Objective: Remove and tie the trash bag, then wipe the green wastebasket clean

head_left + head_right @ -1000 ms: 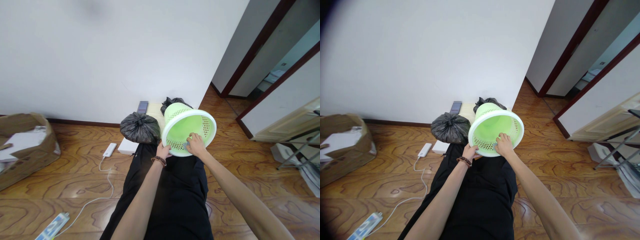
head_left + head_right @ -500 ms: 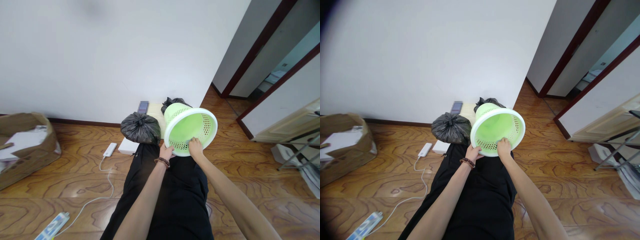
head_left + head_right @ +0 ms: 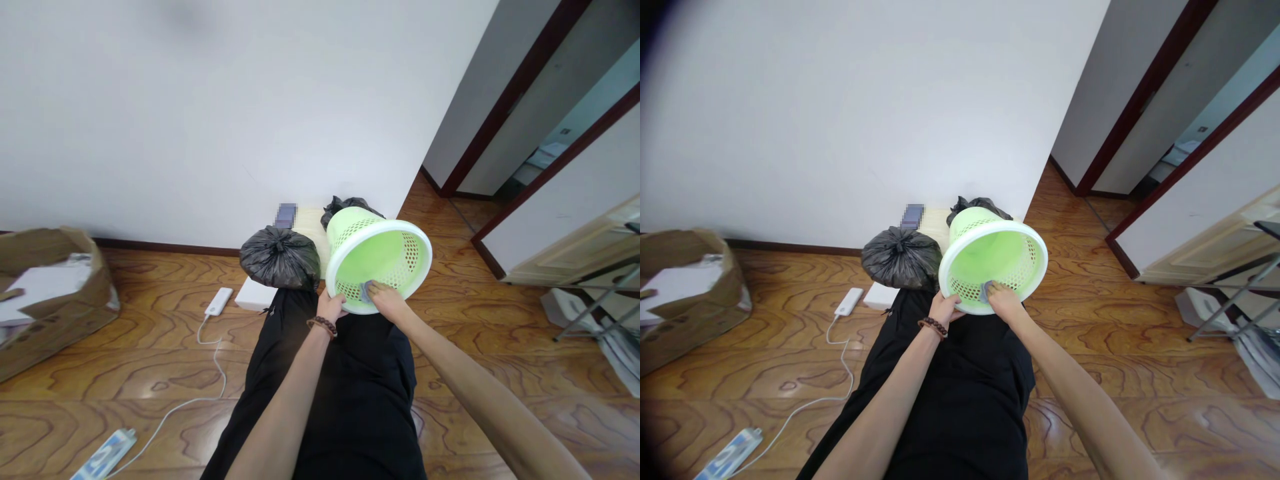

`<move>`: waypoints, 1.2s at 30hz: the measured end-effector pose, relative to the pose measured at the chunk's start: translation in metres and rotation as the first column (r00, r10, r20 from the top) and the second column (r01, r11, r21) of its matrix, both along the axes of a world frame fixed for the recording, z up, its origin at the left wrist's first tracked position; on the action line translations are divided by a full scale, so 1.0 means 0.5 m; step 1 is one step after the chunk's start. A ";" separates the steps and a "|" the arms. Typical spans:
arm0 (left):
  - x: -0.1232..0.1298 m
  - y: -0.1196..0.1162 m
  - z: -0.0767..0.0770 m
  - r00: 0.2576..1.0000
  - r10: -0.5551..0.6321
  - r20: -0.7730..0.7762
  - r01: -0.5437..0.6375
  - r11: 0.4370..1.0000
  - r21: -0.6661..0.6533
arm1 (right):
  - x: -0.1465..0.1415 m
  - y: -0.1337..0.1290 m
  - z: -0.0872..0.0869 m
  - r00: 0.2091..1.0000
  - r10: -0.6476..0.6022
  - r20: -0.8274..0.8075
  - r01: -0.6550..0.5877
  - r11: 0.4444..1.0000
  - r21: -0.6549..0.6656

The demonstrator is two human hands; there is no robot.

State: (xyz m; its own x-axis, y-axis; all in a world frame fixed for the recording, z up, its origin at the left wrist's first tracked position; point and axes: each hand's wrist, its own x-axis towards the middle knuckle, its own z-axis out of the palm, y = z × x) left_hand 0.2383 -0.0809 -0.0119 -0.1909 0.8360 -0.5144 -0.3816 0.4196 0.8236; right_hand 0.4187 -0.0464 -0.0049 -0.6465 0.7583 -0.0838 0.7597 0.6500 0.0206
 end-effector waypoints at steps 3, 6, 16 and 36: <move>-0.008 0.000 -0.001 1.000 0.002 -0.024 -0.002 1.000 0.005 | 0.014 0.011 0.006 0.998 -0.054 0.031 0.052 0.997 0.054; -0.018 0.000 0.000 0.999 0.018 -0.051 -0.018 1.000 -0.002 | 0.028 0.023 0.019 0.993 -0.118 0.021 0.114 0.985 0.126; 0.010 -0.001 0.005 0.999 0.038 0.029 -0.038 0.999 0.022 | 0.002 0.002 -0.018 0.909 -0.412 -0.062 0.416 0.885 0.208; -0.007 0.006 -0.017 0.994 -0.023 -0.109 0.035 0.993 0.109 | 0.034 0.052 0.058 0.662 -0.497 -0.560 0.519 0.844 -0.135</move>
State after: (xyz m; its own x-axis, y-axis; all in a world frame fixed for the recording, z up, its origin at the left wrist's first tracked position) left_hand 0.2348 -0.0781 -0.0203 -0.2152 0.8927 -0.3959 -0.2771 0.3329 0.9013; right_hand 0.4360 -0.0206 0.0239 -0.0797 0.9783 0.1912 0.8517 0.1665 -0.4969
